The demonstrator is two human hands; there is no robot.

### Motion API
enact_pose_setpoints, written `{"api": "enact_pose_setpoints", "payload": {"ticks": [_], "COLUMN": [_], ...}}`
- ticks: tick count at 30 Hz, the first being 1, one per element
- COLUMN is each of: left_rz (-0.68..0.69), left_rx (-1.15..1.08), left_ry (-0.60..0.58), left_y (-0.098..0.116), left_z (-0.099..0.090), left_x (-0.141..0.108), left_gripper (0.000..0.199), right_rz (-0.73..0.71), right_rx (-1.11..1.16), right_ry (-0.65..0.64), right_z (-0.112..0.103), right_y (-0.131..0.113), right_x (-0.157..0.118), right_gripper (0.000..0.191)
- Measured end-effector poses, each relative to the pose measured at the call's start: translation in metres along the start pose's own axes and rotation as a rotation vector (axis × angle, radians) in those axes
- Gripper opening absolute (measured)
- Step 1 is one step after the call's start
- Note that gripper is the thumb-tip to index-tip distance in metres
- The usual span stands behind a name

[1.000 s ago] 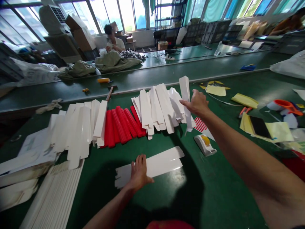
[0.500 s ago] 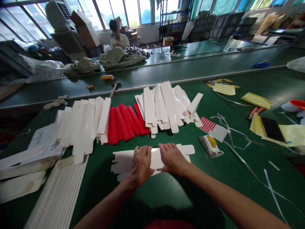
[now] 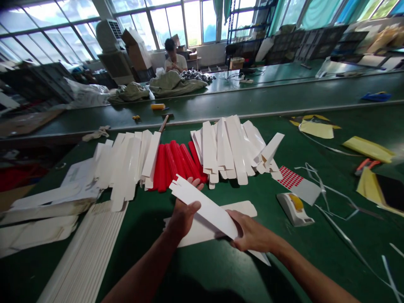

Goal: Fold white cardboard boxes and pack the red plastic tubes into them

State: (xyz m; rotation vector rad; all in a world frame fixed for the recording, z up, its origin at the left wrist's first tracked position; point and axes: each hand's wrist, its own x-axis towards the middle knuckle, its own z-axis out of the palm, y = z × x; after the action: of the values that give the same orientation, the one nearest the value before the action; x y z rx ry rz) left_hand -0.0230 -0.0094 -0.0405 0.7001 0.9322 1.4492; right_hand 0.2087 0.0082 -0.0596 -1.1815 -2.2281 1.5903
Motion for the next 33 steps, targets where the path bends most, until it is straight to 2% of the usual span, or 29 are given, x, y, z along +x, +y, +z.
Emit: {"api": "enact_pose_setpoints", "payload": {"ticks": [2, 6, 9, 13, 15, 19, 23, 26, 28, 29, 33], "left_rz": [0.017, 0.061, 0.05, -0.018, -0.016, 0.045, 0.092, 0.167, 0.153, 0.11, -0.061], "left_rx": [-0.082, -0.033, 0.011, 0.089, 0.072, 0.061, 0.088, -0.005, -0.105, -0.144, -0.189], "left_ry": [-0.026, -0.006, -0.002, 0.048, 0.062, 0.079, 0.044, 0.046, 0.004, -0.04, -0.334], "left_y": [0.002, 0.002, 0.003, 0.007, 0.009, 0.019, 0.022, 0.021, 0.024, 0.027, 0.042], "left_z": [0.003, 0.014, 0.022, 0.026, 0.028, 0.036, 0.045, 0.048, 0.045, 0.042, 0.026], "left_x": [0.003, 0.0, -0.003, -0.001, 0.001, 0.003, 0.003, 0.003, 0.005, 0.006, 0.011], "left_gripper": [0.064, 0.068, 0.07, 0.04, 0.033, 0.032, 0.037, 0.046, 0.057, 0.064, 0.08], "right_rz": [0.007, -0.028, -0.03, 0.039, 0.06, 0.099, 0.141, 0.135, 0.07, 0.022, -0.134], "right_rx": [0.012, -0.005, 0.0, 0.021, 0.049, -0.006, -0.081, -0.028, 0.11, 0.21, 0.672], "right_ry": [0.01, 0.24, 0.36, 0.419, 0.443, 0.53, 0.681, 0.775, 0.692, 0.59, 0.058], "right_z": [0.01, 0.039, 0.055, 0.056, 0.054, 0.054, 0.059, 0.06, 0.056, 0.053, 0.043], "right_y": [-0.007, -0.024, -0.037, -0.047, -0.048, -0.042, -0.035, -0.038, -0.04, -0.04, -0.029], "right_x": [0.0, 0.005, 0.012, 0.016, 0.016, 0.018, 0.024, 0.029, 0.03, 0.03, 0.029], "right_gripper": [0.084, 0.094, 0.087, 0.066, 0.06, 0.055, 0.05, 0.048, 0.05, 0.051, 0.063]}}
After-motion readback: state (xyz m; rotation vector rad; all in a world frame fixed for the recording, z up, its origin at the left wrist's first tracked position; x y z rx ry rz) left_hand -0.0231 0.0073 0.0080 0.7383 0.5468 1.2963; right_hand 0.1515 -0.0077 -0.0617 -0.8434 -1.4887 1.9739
